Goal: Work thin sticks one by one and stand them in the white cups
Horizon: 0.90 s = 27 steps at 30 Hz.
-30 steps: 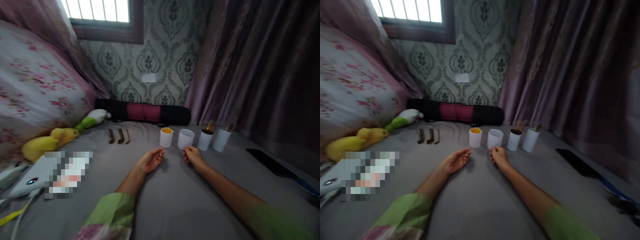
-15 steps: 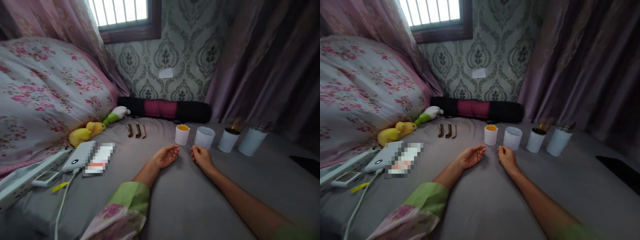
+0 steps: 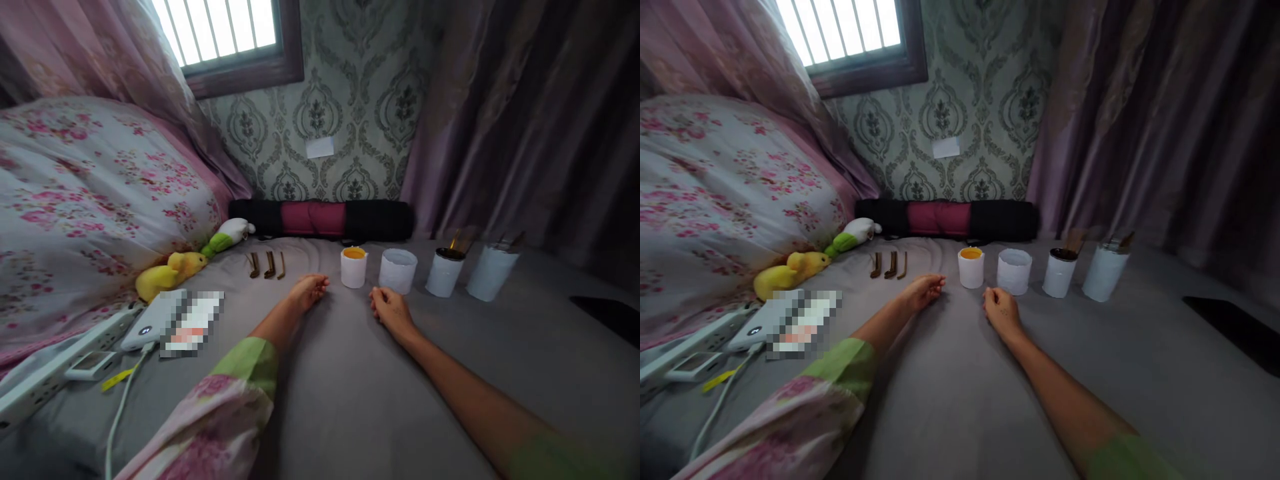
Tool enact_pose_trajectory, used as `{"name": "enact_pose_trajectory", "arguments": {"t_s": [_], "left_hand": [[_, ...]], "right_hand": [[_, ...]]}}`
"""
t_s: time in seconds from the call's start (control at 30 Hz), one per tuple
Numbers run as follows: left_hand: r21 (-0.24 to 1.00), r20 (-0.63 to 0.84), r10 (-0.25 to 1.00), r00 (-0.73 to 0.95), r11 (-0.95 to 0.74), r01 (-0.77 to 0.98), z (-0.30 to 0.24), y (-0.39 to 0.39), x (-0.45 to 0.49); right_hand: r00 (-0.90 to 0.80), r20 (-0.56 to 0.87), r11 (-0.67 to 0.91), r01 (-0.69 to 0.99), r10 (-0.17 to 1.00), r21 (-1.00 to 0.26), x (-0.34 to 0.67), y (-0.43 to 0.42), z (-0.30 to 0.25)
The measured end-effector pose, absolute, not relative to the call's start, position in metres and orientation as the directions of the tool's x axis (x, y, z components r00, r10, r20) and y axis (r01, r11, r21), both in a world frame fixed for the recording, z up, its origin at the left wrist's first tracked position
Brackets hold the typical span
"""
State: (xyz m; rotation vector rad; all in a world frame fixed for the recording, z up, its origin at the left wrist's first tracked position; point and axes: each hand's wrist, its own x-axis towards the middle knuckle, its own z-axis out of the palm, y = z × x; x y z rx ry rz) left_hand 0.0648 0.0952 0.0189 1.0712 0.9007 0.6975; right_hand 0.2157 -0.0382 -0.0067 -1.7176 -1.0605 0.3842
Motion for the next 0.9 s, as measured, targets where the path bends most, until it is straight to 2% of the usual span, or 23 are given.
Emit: {"name": "enact_pose_trajectory", "arguments": {"t_s": [0.17,0.3,0.43,0.6,0.73,0.9], "left_hand": [[0.981,-0.186,0.925,0.331,0.158,0.111,0.018,0.117,0.057],[0.943,-0.118,0.962,0.248,0.030,0.331,0.018,0.131,0.050],[0.827,-0.037,0.974,0.222,-0.095,0.554,0.024,0.148,0.040],[0.616,0.049,0.972,0.232,-0.212,0.759,0.038,0.163,0.021],[0.469,0.099,0.965,0.241,-0.259,0.844,0.045,0.172,0.008],[0.358,0.112,0.966,0.231,-0.256,0.898,0.044,0.183,-0.003]], "right_hand": [[0.564,0.216,-0.094,0.469,0.797,-0.878,0.216,-0.038,-0.006],[0.566,0.223,-0.100,0.483,0.794,-0.870,0.216,-0.039,-0.005],[0.567,0.217,-0.100,0.475,0.795,-0.874,0.216,-0.039,-0.006],[0.561,0.231,-0.110,0.507,0.795,-0.855,0.216,-0.039,-0.006],[0.566,0.230,-0.117,0.510,0.792,-0.852,0.217,-0.038,-0.006],[0.564,0.233,-0.112,0.511,0.792,-0.852,0.217,-0.037,-0.008]]}}
